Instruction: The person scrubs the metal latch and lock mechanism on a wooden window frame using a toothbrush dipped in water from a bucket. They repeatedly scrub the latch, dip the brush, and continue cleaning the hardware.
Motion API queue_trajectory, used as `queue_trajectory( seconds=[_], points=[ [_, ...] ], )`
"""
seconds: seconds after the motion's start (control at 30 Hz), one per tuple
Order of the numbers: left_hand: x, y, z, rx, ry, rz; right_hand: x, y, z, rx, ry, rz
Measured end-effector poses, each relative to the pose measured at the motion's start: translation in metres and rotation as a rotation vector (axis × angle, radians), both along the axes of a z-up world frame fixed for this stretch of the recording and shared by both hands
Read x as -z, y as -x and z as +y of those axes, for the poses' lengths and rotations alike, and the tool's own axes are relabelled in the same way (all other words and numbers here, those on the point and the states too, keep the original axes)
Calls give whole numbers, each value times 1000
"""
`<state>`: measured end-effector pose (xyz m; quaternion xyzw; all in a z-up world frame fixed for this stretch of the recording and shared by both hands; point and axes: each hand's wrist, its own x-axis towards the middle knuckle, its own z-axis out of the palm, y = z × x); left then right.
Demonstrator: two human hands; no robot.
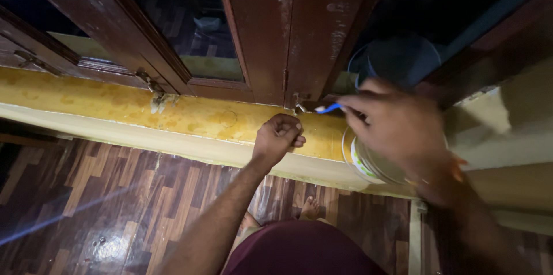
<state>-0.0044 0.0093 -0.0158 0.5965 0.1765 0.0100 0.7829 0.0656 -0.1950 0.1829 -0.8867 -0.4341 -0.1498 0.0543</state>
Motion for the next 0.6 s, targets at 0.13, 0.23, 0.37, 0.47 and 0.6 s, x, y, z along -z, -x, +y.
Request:
queue_trajectory(
  seconds=[0.13,0.23,0.37,0.47,0.6],
  points=[
    [-9,-3,-1,-47,-44,63,25,-14,28,-73,30,95],
    [-20,-4,-3,-46,-105,105,40,-18,39,-63,51,145],
    [-31,-6,-4,-27,-186,180,51,-22,48,-23,40,140],
    [-33,-4,-5,-27,-194,200,51,-22,46,-63,-42,93],
    [-32,-6,-5,-12,-193,205,48,-17,45,-56,-46,86]
  ],
)
